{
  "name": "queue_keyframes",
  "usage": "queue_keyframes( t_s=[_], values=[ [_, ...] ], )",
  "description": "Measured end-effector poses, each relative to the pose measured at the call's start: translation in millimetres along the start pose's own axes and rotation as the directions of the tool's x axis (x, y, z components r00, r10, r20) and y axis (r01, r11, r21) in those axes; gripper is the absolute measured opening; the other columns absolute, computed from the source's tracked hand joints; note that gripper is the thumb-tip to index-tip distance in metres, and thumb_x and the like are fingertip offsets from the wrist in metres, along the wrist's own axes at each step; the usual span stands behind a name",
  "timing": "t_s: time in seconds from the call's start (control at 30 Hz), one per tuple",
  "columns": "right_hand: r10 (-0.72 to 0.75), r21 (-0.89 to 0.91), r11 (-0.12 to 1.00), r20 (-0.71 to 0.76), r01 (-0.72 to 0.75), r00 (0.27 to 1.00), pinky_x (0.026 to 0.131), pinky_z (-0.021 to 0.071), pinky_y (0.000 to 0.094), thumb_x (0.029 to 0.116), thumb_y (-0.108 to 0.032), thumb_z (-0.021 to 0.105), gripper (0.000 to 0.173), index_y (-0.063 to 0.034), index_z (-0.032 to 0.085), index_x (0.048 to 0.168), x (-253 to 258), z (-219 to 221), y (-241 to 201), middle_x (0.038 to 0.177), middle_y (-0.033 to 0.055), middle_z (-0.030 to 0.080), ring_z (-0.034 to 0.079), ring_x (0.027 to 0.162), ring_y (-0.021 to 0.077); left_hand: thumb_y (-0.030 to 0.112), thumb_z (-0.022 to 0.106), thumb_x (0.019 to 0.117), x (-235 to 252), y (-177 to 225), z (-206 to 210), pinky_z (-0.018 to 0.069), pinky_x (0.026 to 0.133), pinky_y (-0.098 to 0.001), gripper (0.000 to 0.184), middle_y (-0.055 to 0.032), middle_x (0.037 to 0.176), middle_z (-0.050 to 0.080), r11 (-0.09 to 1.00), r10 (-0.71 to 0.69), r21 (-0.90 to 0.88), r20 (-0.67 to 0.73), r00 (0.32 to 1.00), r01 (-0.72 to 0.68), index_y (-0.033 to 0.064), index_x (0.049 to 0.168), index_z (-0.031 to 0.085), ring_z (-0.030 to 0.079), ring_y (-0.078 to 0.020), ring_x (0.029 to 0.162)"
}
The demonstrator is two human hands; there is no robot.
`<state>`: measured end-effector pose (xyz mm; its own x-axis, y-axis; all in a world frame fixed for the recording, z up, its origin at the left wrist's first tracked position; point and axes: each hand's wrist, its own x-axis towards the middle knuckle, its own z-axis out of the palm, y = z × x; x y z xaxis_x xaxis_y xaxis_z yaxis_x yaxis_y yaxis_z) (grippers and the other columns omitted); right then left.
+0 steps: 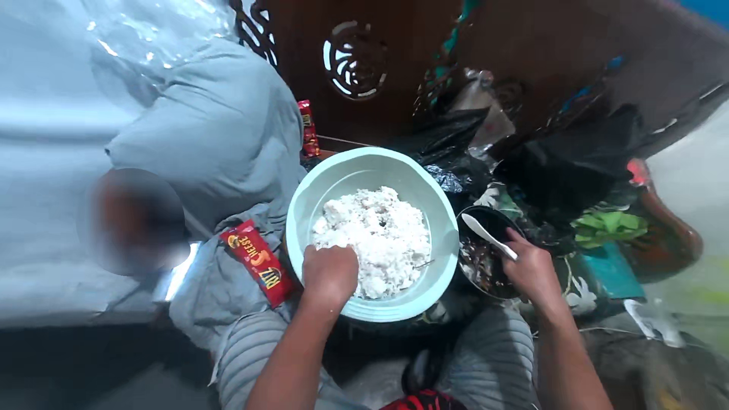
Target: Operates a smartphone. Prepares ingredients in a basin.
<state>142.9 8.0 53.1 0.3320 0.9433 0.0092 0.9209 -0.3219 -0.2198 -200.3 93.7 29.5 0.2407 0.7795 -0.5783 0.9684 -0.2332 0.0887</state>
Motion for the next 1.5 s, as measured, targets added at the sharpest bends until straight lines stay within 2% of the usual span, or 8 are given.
queue_keyframes(
  t_s=[0.23, 0.47, 0.73, 0.97, 1.13, 1.27, 1.37, 1.5],
  values=[
    [-0.162, 0.073, 0.985, 0.095, 0.156, 0.982, 0.095, 0.0536, 0.0631, 0.1002, -0.045, 0.065, 0.054, -0.0192, 0.056, 0.147, 39, 0, -81, 0.123, 0.0147, 0.071, 0.070, 0.109, 0.0352, 0.028, 0.067, 0.0919, 7, -6, 2, 0.0488, 0.090, -0.0585, 0.017, -0.0105, 0.098, 0.073, 0.998, 0.049, -0.043, -0.004, 0.999, -0.049, 0.0140, 0.098, 0.074, 0.069, -0.0328, 0.096],
    [-0.539, -0.450, 0.778, -0.117, 0.439, 0.834, 0.090, 0.0462, 0.0610, 0.0973, -0.005, 0.059, 0.023, -0.0109, 0.070, 0.117, 118, 58, -138, 0.097, 0.0165, 0.071, 0.068, 0.093, 0.0383, 0.030, 0.066, 0.0980, -2, -4, -1, 0.0550, 0.088, -0.0544, 0.021, -0.0072, 0.103, 0.073, 0.851, 0.330, -0.306, -0.320, 0.888, -0.427, 0.0133, 0.107, 0.075, 0.070, -0.0279, 0.101],
    [-0.536, -0.202, 0.768, 0.318, 0.608, 0.782, 0.108, 0.0356, 0.0661, 0.0967, -0.028, 0.068, 0.023, -0.0241, 0.074, 0.119, 149, 50, -129, 0.097, 0.0051, 0.077, 0.072, 0.094, 0.0270, 0.019, 0.064, 0.0971, -14, 117, 17, 0.0586, 0.075, -0.0491, 0.018, -0.0127, 0.100, 0.071, 0.713, 0.562, -0.070, -0.539, 0.628, -0.698, 0.0091, 0.111, 0.072, 0.071, -0.0316, 0.092],
    [-0.708, -0.242, 0.679, 0.036, 0.694, 0.705, 0.099, 0.0410, 0.0658, 0.0932, -0.018, 0.070, 0.020, -0.0183, 0.076, 0.113, 136, 8, -139, 0.096, 0.0068, 0.076, 0.071, 0.092, 0.0286, 0.008, 0.061, 0.0951, -1, 200, 27, 0.0586, 0.071, -0.0477, 0.013, -0.0119, 0.092, 0.074, 0.601, 0.573, 0.030, -0.713, 0.404, -0.799, 0.0068, 0.097, 0.074, 0.073, -0.0302, 0.085],
    [-0.701, -0.338, 0.641, 0.108, 0.689, 0.705, 0.103, 0.0386, 0.0645, 0.0934, -0.018, 0.070, 0.022, -0.0224, 0.075, 0.115, 133, 10, -154, 0.095, 0.0062, 0.076, 0.071, 0.094, 0.0281, 0.009, 0.054, 0.1025, 12, 238, 17, 0.0401, 0.112, -0.0546, 0.028, -0.0187, 0.133, 0.064, 0.710, 0.656, -0.086, -0.279, 0.701, -0.699, 0.0024, 0.127, 0.067, 0.056, -0.0360, 0.130],
    [-0.667, -0.217, 0.694, 0.166, 0.687, 0.726, 0.075, 0.0560, 0.0595, 0.0981, -0.018, 0.067, 0.036, -0.0222, 0.063, 0.133, 128, 23, -158, 0.109, 0.0110, 0.071, 0.071, 0.088, 0.0339, 0.012, 0.058, 0.0986, -1, 209, 51, 0.0508, 0.103, -0.0481, 0.020, -0.0115, 0.111, 0.074, 0.615, 0.648, 0.010, -0.576, 0.498, -0.789, 0.0050, 0.107, 0.074, 0.068, -0.0298, 0.114],
    [-0.635, 0.049, 0.751, 0.326, 0.658, 0.700, 0.078, 0.0580, 0.0613, 0.0882, -0.018, 0.080, 0.064, -0.0255, 0.052, 0.146, 130, 46, -159, 0.110, 0.0105, 0.073, 0.072, 0.090, 0.0338, 0.023, 0.064, 0.0995, -25, 151, 39, 0.0582, 0.085, -0.0510, 0.018, -0.0097, 0.104, 0.073, 0.464, 0.781, -0.038, -0.454, 0.429, -0.885, 0.0101, 0.109, 0.074, 0.071, -0.0297, 0.101],
    [-0.725, 0.219, 0.665, 0.419, 0.714, 0.547, 0.094, 0.0567, 0.0568, 0.0896, -0.011, 0.076, 0.043, -0.0207, 0.069, 0.131, 132, 89, -166, 0.114, 0.0056, 0.075, 0.072, 0.104, 0.0270, 0.038, 0.058, 0.1046, -52, 63, 17, 0.0594, 0.087, -0.0456, 0.030, -0.0022, 0.104, 0.077, 0.369, 0.786, -0.264, -0.423, 0.451, -0.891, 0.0166, 0.116, 0.076, 0.074, -0.0179, 0.095]
  ],
)
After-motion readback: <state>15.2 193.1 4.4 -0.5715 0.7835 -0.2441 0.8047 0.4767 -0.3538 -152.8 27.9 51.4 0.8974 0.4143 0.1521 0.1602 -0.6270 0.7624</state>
